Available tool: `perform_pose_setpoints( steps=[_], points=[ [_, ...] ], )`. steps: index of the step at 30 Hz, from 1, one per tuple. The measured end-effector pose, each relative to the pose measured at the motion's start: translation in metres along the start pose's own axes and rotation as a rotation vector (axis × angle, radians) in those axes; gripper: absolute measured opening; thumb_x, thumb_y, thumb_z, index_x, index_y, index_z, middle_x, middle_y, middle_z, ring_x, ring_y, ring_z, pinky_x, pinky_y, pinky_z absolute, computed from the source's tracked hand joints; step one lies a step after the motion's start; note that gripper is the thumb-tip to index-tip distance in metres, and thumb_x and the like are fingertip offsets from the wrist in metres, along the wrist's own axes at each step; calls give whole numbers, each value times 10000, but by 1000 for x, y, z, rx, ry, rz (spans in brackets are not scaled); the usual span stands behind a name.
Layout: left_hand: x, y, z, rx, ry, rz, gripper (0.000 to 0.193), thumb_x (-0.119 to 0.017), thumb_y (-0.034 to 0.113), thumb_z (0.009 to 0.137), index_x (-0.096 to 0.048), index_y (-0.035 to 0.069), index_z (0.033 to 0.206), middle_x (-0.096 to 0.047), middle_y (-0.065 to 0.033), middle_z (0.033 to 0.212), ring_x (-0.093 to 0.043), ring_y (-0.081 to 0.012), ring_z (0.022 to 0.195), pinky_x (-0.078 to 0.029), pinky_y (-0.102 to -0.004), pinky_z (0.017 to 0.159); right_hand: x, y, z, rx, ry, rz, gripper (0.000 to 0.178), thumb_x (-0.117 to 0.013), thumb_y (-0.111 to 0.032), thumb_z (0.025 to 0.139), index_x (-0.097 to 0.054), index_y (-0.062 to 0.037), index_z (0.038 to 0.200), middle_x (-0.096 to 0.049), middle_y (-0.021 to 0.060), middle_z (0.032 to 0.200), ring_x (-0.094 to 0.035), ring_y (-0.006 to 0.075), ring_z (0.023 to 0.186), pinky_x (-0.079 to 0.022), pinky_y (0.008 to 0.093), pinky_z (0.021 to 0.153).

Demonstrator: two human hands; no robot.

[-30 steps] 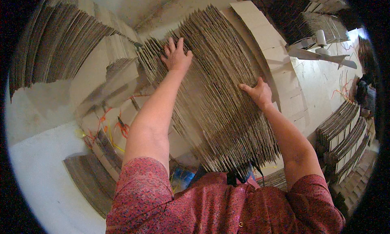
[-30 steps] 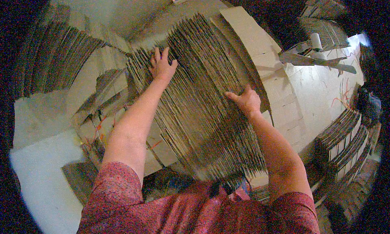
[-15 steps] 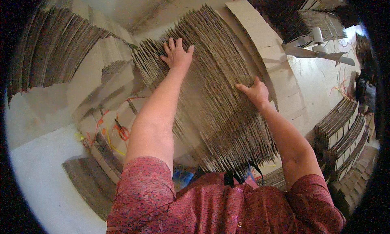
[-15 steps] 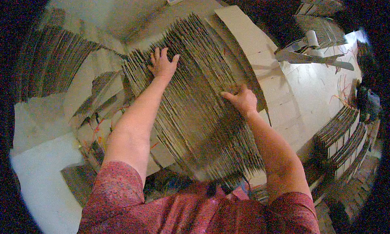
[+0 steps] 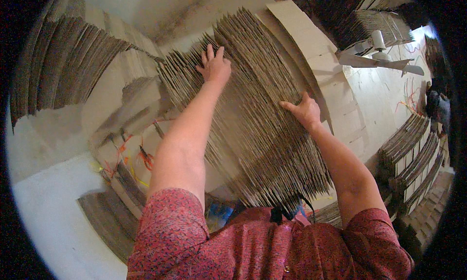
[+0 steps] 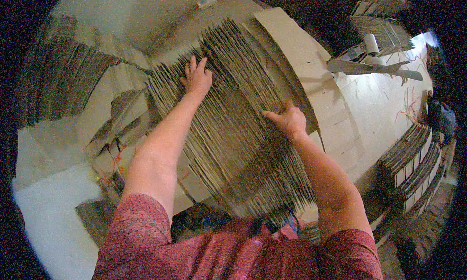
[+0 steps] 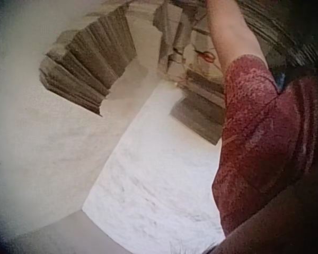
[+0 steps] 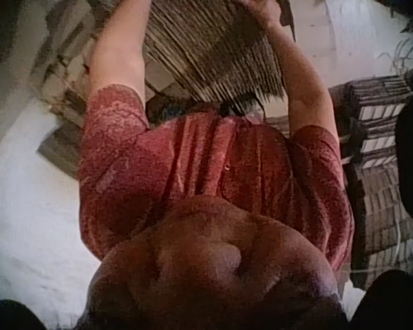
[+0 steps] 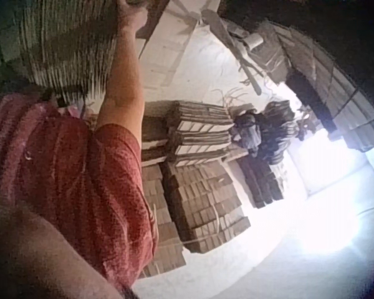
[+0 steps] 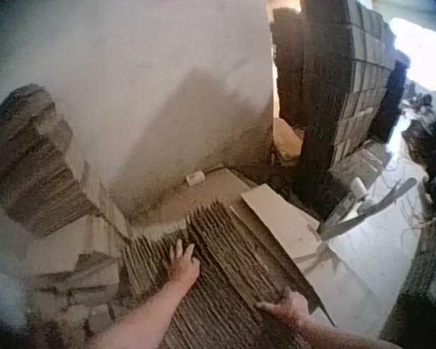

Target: The person gathers flat cardboard sheets from the floor, stacks them into a neat pile, and secures the stack with a red plastic tie. The person then places the tied bundle on top of other stacked cardboard.

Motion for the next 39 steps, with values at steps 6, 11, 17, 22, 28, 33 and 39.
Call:
perform_pose_setpoints(
  steps=[6,11,17,22,28,33,39],
  points=[
    [7,18,-8,62,64,-19,578,-530,428,839,-357,203,1342,-134,-81,1482,-88,-305,1366,-111,-635,1028,-4,5,2,10,-1,5,802,-673,-671,574,-532,1,989,-627,221,849,-609,368,853,-478,443,748],
    [-1,4,-3,66,151,-2,657,-602,423,773,-338,240,1346,-137,-81,1482,-129,-318,1353,-154,-647,1001,2,0,-1,11,29,22,798,-698,-639,577,-525,46,949,-620,242,811,-607,383,842,-469,445,746],
    [-3,47,-7,-248,159,243,540,-458,155,863,-321,301,1365,-137,-13,1492,-146,-315,1354,-149,-616,1023,-8,10,5,5,-13,2,827,-668,-704,548,-558,-16,994,-630,202,891,-610,351,864,-484,431,756],
    [-14,23,-14,-112,33,96,468,-401,342,922,-337,190,1359,-118,-40,1493,-85,-268,1373,-79,-565,1064,-5,8,3,-7,-64,8,887,-670,-691,564,-502,-14,1112,-623,213,929,-606,346,889,-483,421,768],
    [-21,15,-30,-164,288,122,686,-482,517,822,-299,147,1370,-189,-95,1474,-106,-311,1366,-90,-591,1045,-3,2,2,176,79,-67,1077,-674,-657,590,-268,7,1335,-513,233,1175,-547,357,1019,-457,436,825],
    [-24,12,-32,-152,270,169,698,-485,497,819,-289,126,1376,-172,-89,1479,-100,-307,1367,-98,-585,1046,8,-17,-13,268,157,-310,1146,-692,-623,586,-172,39,1364,-366,210,1337,-440,358,1155,-395,506,896],
    [-25,12,-32,-150,286,197,688,-486,486,817,-305,123,1374,-179,-80,1478,-133,-309,1361,-121,-589,1037,11,-1,0,93,-28,-264,1156,-736,-495,604,-57,6,1395,-280,204,1393,-401,355,1194,-384,543,905]
  ],
)
Point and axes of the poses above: each hand's wrist, its own z-axis towards the middle knuckle, its own x-axis out of the back of the hand, y = z × x, the point moved 8 cm from there along z, towards the middle knuckle
